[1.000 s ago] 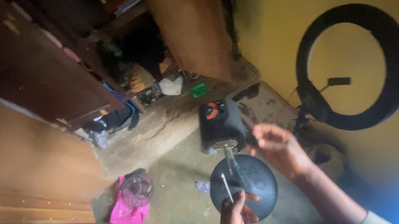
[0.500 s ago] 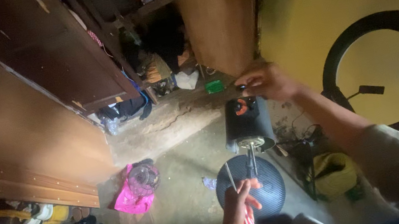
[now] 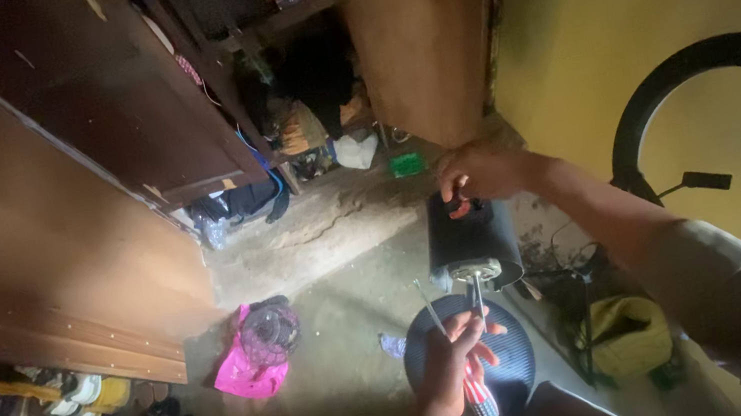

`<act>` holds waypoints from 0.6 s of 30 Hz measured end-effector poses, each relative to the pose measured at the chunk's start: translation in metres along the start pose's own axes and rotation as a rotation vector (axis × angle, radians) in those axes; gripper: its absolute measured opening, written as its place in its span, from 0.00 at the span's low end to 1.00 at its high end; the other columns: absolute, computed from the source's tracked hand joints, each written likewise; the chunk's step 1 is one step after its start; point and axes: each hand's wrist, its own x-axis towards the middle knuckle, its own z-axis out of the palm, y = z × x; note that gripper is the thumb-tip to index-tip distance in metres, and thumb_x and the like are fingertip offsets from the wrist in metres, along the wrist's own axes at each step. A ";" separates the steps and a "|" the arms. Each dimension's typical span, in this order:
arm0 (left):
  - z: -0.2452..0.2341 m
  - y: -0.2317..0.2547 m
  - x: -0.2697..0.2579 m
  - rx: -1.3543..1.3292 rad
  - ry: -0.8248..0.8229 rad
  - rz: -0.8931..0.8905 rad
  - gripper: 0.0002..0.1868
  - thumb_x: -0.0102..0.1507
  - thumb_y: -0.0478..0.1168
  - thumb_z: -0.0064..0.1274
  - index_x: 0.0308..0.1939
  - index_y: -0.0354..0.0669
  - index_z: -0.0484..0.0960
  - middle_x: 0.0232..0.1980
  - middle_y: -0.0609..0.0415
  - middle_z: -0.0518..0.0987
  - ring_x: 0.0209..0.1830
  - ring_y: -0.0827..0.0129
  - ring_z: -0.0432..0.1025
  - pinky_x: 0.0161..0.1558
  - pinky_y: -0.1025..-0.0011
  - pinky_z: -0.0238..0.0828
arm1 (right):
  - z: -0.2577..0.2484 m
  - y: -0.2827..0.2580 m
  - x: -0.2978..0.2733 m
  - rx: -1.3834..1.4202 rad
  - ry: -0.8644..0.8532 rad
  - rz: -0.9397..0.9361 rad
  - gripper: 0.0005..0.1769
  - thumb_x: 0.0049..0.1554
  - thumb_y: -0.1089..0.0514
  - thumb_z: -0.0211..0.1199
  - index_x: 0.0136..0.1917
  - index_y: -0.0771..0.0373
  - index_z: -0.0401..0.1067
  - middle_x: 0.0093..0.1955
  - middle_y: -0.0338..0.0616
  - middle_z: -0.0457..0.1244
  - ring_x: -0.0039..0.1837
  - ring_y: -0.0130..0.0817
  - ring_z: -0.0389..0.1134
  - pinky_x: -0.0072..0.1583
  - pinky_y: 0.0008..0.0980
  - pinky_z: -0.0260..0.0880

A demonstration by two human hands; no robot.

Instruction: The person uses a screwdriver to loosen and remove screws from a small black cylindrical device, then removes a circular metal mesh cover. The person places the cover on a nearby blue tray and continues to manipulate the device with the screwdriver.

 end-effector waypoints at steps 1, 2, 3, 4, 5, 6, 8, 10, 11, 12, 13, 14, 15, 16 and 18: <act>0.001 0.000 0.001 0.010 0.007 0.002 0.26 0.67 0.47 0.52 0.62 0.30 0.77 0.46 0.45 0.85 0.25 0.75 0.75 0.19 0.81 0.62 | 0.000 0.003 0.000 -0.001 0.013 -0.034 0.09 0.51 0.69 0.63 0.45 0.63 0.78 0.48 0.42 0.70 0.52 0.36 0.73 0.54 0.35 0.72; 0.003 -0.001 0.002 0.021 0.014 0.005 0.25 0.67 0.47 0.52 0.61 0.30 0.77 0.45 0.45 0.85 0.24 0.75 0.74 0.18 0.80 0.61 | -0.002 0.005 0.001 -0.002 0.026 -0.068 0.10 0.51 0.71 0.61 0.45 0.63 0.78 0.48 0.42 0.70 0.52 0.36 0.73 0.54 0.35 0.72; 0.004 -0.001 0.002 0.030 0.022 0.005 0.25 0.66 0.47 0.53 0.61 0.31 0.78 0.44 0.45 0.85 0.23 0.75 0.74 0.18 0.79 0.61 | -0.001 0.006 0.001 -0.001 0.037 -0.101 0.11 0.50 0.72 0.60 0.44 0.63 0.78 0.47 0.42 0.70 0.52 0.37 0.73 0.54 0.35 0.72; 0.004 -0.001 0.002 0.030 0.027 0.008 0.25 0.67 0.47 0.53 0.60 0.30 0.79 0.43 0.45 0.85 0.23 0.75 0.74 0.18 0.80 0.62 | -0.001 0.006 0.002 -0.030 0.031 -0.100 0.10 0.50 0.72 0.60 0.43 0.63 0.78 0.48 0.42 0.70 0.52 0.37 0.73 0.54 0.35 0.72; 0.005 -0.001 0.003 0.029 0.032 0.012 0.24 0.67 0.46 0.53 0.60 0.30 0.79 0.43 0.45 0.85 0.23 0.75 0.74 0.19 0.80 0.63 | -0.002 0.005 0.002 -0.059 0.024 -0.100 0.10 0.50 0.72 0.60 0.43 0.63 0.78 0.48 0.41 0.70 0.52 0.37 0.72 0.54 0.35 0.72; 0.006 -0.001 0.003 0.028 0.038 0.015 0.24 0.67 0.46 0.53 0.59 0.30 0.80 0.42 0.45 0.85 0.23 0.75 0.74 0.20 0.80 0.64 | -0.004 0.004 0.001 -0.088 0.018 -0.099 0.10 0.50 0.72 0.59 0.42 0.63 0.78 0.48 0.41 0.70 0.52 0.37 0.72 0.54 0.35 0.72; 0.009 0.001 0.005 0.047 0.051 -0.008 0.23 0.66 0.46 0.53 0.59 0.31 0.80 0.42 0.47 0.85 0.23 0.76 0.73 0.19 0.80 0.63 | -0.008 -0.001 0.001 -0.188 -0.029 -0.012 0.07 0.52 0.68 0.60 0.42 0.62 0.77 0.47 0.40 0.69 0.52 0.37 0.72 0.54 0.37 0.71; 0.011 0.002 0.006 0.038 0.056 -0.024 0.23 0.66 0.45 0.53 0.58 0.31 0.80 0.42 0.48 0.85 0.22 0.76 0.73 0.19 0.80 0.63 | -0.013 -0.006 -0.001 -0.260 -0.057 0.018 0.05 0.53 0.66 0.60 0.41 0.61 0.76 0.46 0.40 0.69 0.52 0.38 0.71 0.54 0.39 0.70; 0.012 0.001 0.007 0.019 0.054 -0.025 0.22 0.65 0.44 0.54 0.58 0.31 0.80 0.41 0.48 0.85 0.21 0.76 0.72 0.18 0.80 0.62 | -0.015 -0.007 -0.002 -0.283 -0.061 0.004 0.04 0.52 0.65 0.61 0.41 0.61 0.76 0.46 0.40 0.69 0.52 0.39 0.71 0.54 0.40 0.70; 0.013 0.001 0.008 0.001 0.052 -0.027 0.22 0.65 0.43 0.54 0.57 0.31 0.80 0.41 0.48 0.85 0.21 0.76 0.72 0.18 0.80 0.61 | -0.016 -0.007 -0.003 -0.307 -0.064 -0.010 0.03 0.52 0.65 0.61 0.40 0.62 0.75 0.46 0.40 0.69 0.52 0.40 0.71 0.53 0.41 0.70; 0.013 0.001 0.009 -0.005 0.048 -0.028 0.21 0.65 0.43 0.54 0.57 0.29 0.80 0.41 0.48 0.85 0.21 0.76 0.72 0.19 0.80 0.61 | -0.016 -0.007 -0.003 -0.308 -0.063 -0.014 0.02 0.51 0.65 0.62 0.40 0.62 0.75 0.45 0.41 0.69 0.52 0.40 0.71 0.53 0.41 0.70; 0.013 0.000 0.010 -0.011 0.045 -0.030 0.21 0.66 0.43 0.54 0.56 0.28 0.80 0.40 0.48 0.85 0.21 0.77 0.72 0.19 0.80 0.62 | -0.015 -0.006 -0.002 -0.310 -0.061 -0.018 0.02 0.51 0.65 0.62 0.40 0.63 0.74 0.45 0.41 0.68 0.52 0.40 0.71 0.52 0.41 0.70; 0.013 0.000 0.011 -0.017 0.040 -0.032 0.21 0.66 0.42 0.55 0.56 0.27 0.80 0.40 0.48 0.85 0.22 0.77 0.72 0.20 0.81 0.62 | -0.013 -0.004 -0.002 -0.312 -0.060 -0.021 0.01 0.51 0.65 0.62 0.40 0.64 0.73 0.45 0.42 0.68 0.52 0.40 0.70 0.52 0.41 0.70; 0.014 -0.002 0.011 -0.003 0.047 -0.028 0.21 0.66 0.42 0.55 0.56 0.28 0.80 0.40 0.48 0.85 0.21 0.77 0.72 0.20 0.81 0.61 | -0.010 -0.002 -0.002 -0.263 -0.041 -0.063 0.01 0.52 0.65 0.62 0.40 0.63 0.73 0.45 0.42 0.68 0.51 0.40 0.71 0.52 0.40 0.71; 0.015 -0.002 0.014 0.032 0.055 -0.015 0.20 0.65 0.41 0.56 0.57 0.30 0.81 0.39 0.49 0.86 0.21 0.78 0.72 0.20 0.82 0.61 | -0.004 0.004 0.000 -0.172 0.006 -0.144 0.03 0.55 0.66 0.60 0.40 0.63 0.73 0.45 0.42 0.67 0.50 0.38 0.72 0.54 0.38 0.72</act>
